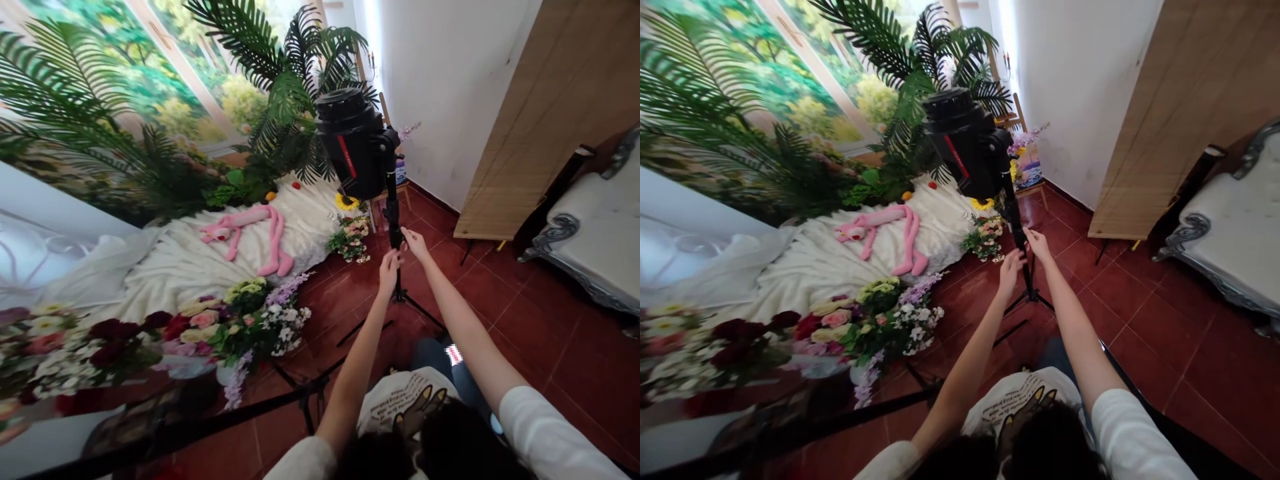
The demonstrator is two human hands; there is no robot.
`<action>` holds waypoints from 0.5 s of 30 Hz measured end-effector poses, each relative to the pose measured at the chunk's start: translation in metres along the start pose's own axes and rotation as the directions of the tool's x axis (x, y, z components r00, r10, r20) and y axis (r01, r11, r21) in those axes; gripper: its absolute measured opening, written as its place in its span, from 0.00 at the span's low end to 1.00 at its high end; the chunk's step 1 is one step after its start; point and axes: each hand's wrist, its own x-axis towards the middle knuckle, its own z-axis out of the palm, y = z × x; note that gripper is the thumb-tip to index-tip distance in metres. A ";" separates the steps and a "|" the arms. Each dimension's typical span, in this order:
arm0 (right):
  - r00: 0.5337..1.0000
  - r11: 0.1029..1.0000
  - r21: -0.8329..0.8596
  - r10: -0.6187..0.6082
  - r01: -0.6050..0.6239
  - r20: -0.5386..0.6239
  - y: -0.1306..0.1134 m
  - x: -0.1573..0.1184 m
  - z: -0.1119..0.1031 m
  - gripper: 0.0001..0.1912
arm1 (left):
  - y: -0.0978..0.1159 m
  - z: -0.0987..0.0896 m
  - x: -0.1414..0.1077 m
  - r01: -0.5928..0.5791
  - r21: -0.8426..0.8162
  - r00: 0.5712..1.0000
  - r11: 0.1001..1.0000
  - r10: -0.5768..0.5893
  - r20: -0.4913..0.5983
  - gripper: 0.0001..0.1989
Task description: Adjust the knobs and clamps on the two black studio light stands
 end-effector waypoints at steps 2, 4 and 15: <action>0.999 0.999 0.023 0.043 -0.042 -0.023 0.001 -0.001 0.002 0.29 | -0.020 -0.026 -0.044 0.192 -0.014 0.978 0.981 -0.190 0.080 0.26; 0.993 0.991 0.081 0.112 -0.108 -0.045 0.000 -0.002 0.005 0.29 | -0.037 -0.056 -0.088 0.319 0.003 0.945 0.948 -0.318 0.078 0.24; 0.946 0.988 0.007 0.151 -0.155 -0.288 0.028 -0.039 0.060 0.34 | -0.018 -0.265 -0.263 0.536 -0.013 0.624 0.844 -0.406 -0.668 0.24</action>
